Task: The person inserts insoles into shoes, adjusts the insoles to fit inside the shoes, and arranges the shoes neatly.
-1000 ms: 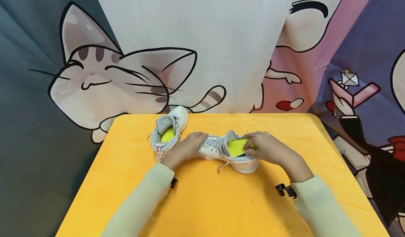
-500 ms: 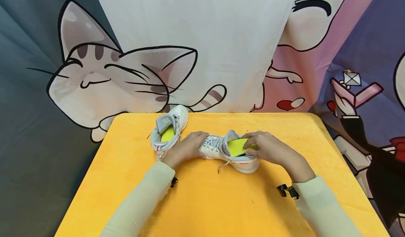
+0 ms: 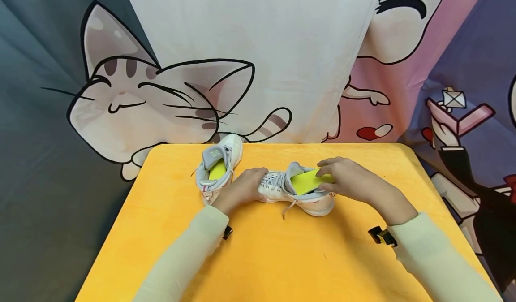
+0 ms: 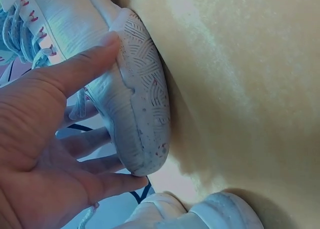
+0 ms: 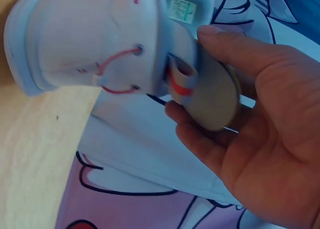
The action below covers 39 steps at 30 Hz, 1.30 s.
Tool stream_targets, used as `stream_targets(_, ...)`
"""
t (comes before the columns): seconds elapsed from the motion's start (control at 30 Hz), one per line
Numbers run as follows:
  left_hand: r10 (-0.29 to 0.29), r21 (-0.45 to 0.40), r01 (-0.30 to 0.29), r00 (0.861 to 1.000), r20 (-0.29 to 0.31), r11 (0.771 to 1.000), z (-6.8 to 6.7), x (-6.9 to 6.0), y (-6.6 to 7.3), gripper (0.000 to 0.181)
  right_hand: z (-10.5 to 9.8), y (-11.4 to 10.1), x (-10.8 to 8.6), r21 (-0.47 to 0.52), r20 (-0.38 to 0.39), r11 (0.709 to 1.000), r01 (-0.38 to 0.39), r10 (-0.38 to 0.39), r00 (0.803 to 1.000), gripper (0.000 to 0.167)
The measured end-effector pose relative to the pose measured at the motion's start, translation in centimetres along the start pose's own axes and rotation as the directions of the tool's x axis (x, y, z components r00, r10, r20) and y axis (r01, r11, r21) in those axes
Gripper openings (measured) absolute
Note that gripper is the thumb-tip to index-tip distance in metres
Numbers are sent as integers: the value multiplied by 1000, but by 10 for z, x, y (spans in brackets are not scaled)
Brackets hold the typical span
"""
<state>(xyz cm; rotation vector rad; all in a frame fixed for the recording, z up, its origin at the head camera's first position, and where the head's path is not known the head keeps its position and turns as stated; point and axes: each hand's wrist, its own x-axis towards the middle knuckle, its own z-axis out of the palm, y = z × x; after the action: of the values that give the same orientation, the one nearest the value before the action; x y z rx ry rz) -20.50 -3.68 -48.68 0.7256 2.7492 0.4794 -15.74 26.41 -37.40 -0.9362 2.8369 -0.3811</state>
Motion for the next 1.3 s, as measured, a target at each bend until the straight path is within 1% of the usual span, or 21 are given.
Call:
stream_targets(0.17,-13,20,14,1000,-5,1000,1,1,4,76,-5,1,-3,-2,15,999,36,-36,999,22)
stream_targets(0.33,-13,50,14,1000,-10,999,1,2,5,73,1,4,-3,-11,15,999,52,-52,999,23)
stream_targets(0.53,-47,68,47,999,0,997,0,1,6,73,19,8,-6,2,-14,1000,28,-28,1000,25)
stream_targets(0.7,-56,73,55,998,10,996,2,1,7,72,29,5,-4,-4,-7,1000,25,-25,1000,23)
stream_targets(0.8,-60,73,59,998,13,996,3,0,8,74,32,3,0,-13,4,1000,24,-24,1000,20)
stream_targets(0.87,-61,78,60,998,12,995,3,1,9,75,33,3,3,-11,11,1000,11,-10,1000,20)
stream_targets(1.03,-55,87,54,998,8,995,1,1,10,76,35,2,5,11,21,999,-39,39,999,28)
stream_targets(1.2,-68,98,67,998,11,993,1,2,11,77,37,4,4,34,-22,999,-37,38,999,30)
stream_targets(1.3,-75,92,72,997,20,993,0,3,14,78,36,5,0,50,-48,997,-56,58,997,36)
